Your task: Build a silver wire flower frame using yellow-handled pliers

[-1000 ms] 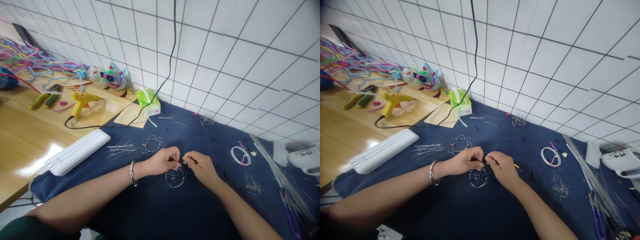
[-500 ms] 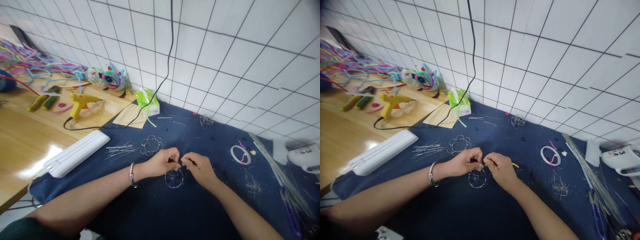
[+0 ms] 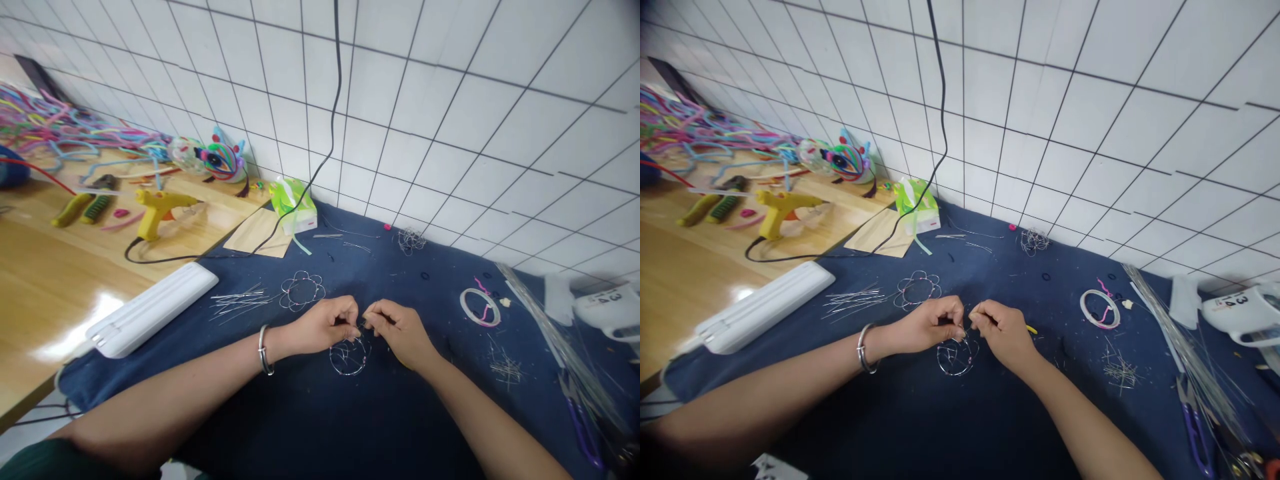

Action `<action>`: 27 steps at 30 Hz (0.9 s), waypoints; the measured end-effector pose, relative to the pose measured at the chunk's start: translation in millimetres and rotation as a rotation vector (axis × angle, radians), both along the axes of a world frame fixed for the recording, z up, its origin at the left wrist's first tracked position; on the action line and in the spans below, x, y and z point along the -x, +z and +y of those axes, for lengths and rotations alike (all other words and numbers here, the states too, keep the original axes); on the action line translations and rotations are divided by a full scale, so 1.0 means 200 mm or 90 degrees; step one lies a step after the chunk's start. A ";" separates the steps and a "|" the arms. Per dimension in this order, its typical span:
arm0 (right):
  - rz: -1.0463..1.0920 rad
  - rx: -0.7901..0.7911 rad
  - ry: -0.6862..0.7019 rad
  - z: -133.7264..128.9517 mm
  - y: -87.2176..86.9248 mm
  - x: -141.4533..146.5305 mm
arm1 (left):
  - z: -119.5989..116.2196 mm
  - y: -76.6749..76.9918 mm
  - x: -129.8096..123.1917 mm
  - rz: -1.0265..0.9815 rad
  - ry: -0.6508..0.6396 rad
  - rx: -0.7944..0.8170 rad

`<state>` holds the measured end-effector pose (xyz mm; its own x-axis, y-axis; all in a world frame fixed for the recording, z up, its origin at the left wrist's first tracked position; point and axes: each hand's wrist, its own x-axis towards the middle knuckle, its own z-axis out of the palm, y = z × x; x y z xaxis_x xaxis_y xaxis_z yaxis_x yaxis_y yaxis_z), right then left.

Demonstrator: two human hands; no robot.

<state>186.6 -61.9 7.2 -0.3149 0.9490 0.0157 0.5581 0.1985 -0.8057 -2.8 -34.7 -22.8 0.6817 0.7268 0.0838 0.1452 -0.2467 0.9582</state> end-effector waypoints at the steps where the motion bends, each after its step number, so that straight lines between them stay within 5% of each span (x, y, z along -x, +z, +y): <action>1: 0.001 -0.003 -0.001 0.00 0.00 0.00 | 0.00 0.00 0.00 0.000 -0.002 -0.001; 15: 0.022 0.019 0.015 -0.01 0.01 0.01 | 0.00 -0.02 -0.01 0.017 0.001 0.012; 27: 0.082 0.002 -0.049 0.00 -0.02 0.01 | 0.03 -0.01 0.01 0.017 -0.103 0.107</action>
